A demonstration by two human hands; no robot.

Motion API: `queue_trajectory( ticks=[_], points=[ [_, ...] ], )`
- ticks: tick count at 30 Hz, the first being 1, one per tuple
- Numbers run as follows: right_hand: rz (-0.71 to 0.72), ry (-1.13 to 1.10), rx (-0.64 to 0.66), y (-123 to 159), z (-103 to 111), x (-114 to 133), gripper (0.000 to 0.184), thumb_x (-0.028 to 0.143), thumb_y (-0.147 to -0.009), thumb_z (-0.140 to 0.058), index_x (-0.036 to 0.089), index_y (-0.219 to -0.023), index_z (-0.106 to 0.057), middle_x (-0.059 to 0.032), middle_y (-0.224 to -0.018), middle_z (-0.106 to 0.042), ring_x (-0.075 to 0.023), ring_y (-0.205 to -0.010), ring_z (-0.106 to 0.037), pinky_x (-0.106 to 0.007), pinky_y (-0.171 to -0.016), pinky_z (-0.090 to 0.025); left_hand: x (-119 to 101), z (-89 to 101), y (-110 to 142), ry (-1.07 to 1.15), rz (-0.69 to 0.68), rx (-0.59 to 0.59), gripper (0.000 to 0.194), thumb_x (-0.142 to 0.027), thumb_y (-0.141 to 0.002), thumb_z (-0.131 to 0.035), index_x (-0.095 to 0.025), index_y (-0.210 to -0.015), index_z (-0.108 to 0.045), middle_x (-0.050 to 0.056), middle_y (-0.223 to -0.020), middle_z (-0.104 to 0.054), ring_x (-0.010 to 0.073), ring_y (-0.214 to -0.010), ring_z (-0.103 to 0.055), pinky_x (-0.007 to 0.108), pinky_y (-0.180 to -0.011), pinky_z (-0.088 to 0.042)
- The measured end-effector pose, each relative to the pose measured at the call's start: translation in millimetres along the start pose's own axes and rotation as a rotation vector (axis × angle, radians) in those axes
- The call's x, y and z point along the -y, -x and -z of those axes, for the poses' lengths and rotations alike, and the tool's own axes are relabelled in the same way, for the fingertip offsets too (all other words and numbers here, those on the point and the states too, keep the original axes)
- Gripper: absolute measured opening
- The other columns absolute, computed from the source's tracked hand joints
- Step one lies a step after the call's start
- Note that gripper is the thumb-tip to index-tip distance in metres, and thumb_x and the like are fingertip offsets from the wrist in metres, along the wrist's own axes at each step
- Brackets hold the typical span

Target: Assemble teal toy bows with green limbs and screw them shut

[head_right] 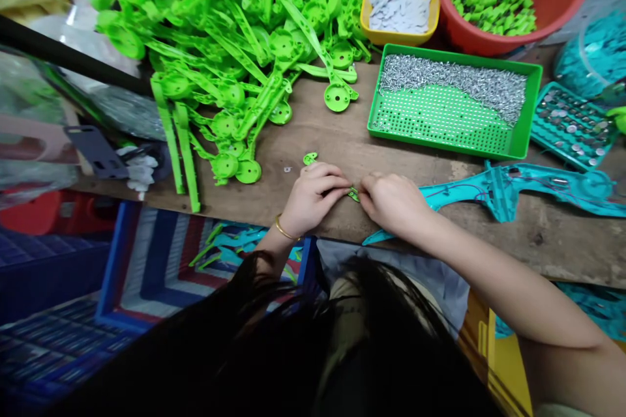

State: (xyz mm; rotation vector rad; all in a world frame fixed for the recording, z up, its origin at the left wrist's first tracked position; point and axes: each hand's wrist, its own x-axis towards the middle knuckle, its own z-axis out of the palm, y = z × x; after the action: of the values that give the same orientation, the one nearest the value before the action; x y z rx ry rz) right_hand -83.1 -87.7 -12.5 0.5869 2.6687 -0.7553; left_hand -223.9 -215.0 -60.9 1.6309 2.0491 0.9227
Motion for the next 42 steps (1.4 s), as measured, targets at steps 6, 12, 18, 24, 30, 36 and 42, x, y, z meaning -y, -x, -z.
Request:
queue_trajectory(
  ticks=[6, 12, 18, 24, 30, 36, 42],
  points=[
    [-0.035, 0.111, 0.026, -3, 2, 4, 0.03, 0.028, -0.091, -0.041, 0.018, -0.09, -0.07, -0.0094, -0.094, -0.073, -0.0239, -0.081, -0.068, -0.033, -0.067, -0.042, 1, -5.3, 3, -0.026, -0.034, -0.033, 0.01, -0.023, -0.088, -0.063, -0.021, -0.086, -0.072, 0.001, -0.092, -0.068, 0.0171, -0.094, -0.059, 0.036, -0.089, -0.038],
    [-0.099, 0.15, 0.09, -14, 5, 10, 0.033, 0.03, -0.089, -0.04, 0.017, -0.089, -0.07, -0.0141, -0.089, -0.074, -0.028, -0.082, -0.07, -0.034, -0.066, -0.046, 7, -5.9, 2, -0.031, -0.06, -0.05, 0.012, -0.021, -0.089, -0.061, -0.022, -0.085, -0.072, 0.001, -0.092, -0.068, 0.0167, -0.092, -0.06, 0.036, -0.09, -0.038],
    [-0.057, 0.037, 0.153, -21, 14, 10, 0.03, 0.023, -0.087, -0.044, 0.013, -0.099, -0.07, -0.018, -0.103, -0.073, -0.0297, -0.102, -0.067, -0.046, -0.091, -0.045, 14, -5.8, 3, -0.066, -0.124, -0.087, 0.014, -0.024, -0.089, -0.059, -0.02, -0.086, -0.072, 0.003, -0.092, -0.067, 0.0186, -0.09, -0.06, 0.035, -0.086, -0.042],
    [-0.004, -0.045, 0.156, -19, 17, -2, 0.032, 0.036, -0.088, -0.048, 0.015, -0.102, -0.067, -0.0129, -0.114, -0.071, -0.0276, -0.106, -0.065, -0.047, -0.095, -0.044, 25, -7.3, -6, -0.1, -0.191, -0.093, 0.018, -0.03, -0.09, -0.057, -0.02, -0.085, -0.071, 0.004, -0.093, -0.066, 0.0197, -0.089, -0.061, 0.035, -0.085, -0.044],
    [0.019, -0.095, 0.13, -29, 2, 1, 0.027, 0.027, -0.086, -0.048, 0.013, -0.103, -0.064, -0.015, -0.116, -0.069, -0.0269, -0.103, -0.065, -0.051, -0.096, -0.039, 29, 1.3, -2, -0.121, -0.229, -0.066, 0.023, -0.036, -0.091, -0.053, -0.022, -0.084, -0.069, 0.005, -0.092, -0.066, 0.0225, -0.087, -0.061, 0.038, -0.084, -0.045],
    [0.159, -0.026, -0.124, -12, -12, -6, 0.024, 0.033, -0.091, -0.051, 0.017, -0.105, -0.061, -0.0074, -0.108, -0.071, -0.026, -0.102, -0.062, -0.045, -0.088, -0.039, 52, 4.6, -1, -0.166, -0.223, -0.046, 0.024, -0.039, -0.089, -0.053, -0.025, -0.085, -0.071, 0.004, -0.092, -0.067, 0.0232, -0.084, -0.063, 0.038, -0.079, -0.045],
    [0.076, 0.155, -0.449, 35, -34, -18, 0.02, 0.028, -0.094, -0.048, 0.018, -0.086, -0.064, -0.0077, -0.092, -0.066, -0.0224, -0.091, -0.055, -0.041, -0.086, -0.035, 12, -1.2, -3, -0.103, -0.118, -0.033, 0.02, -0.032, -0.09, -0.056, -0.022, -0.087, -0.073, 0.004, -0.092, -0.068, 0.0186, -0.089, -0.062, 0.034, -0.084, -0.045]
  ],
)
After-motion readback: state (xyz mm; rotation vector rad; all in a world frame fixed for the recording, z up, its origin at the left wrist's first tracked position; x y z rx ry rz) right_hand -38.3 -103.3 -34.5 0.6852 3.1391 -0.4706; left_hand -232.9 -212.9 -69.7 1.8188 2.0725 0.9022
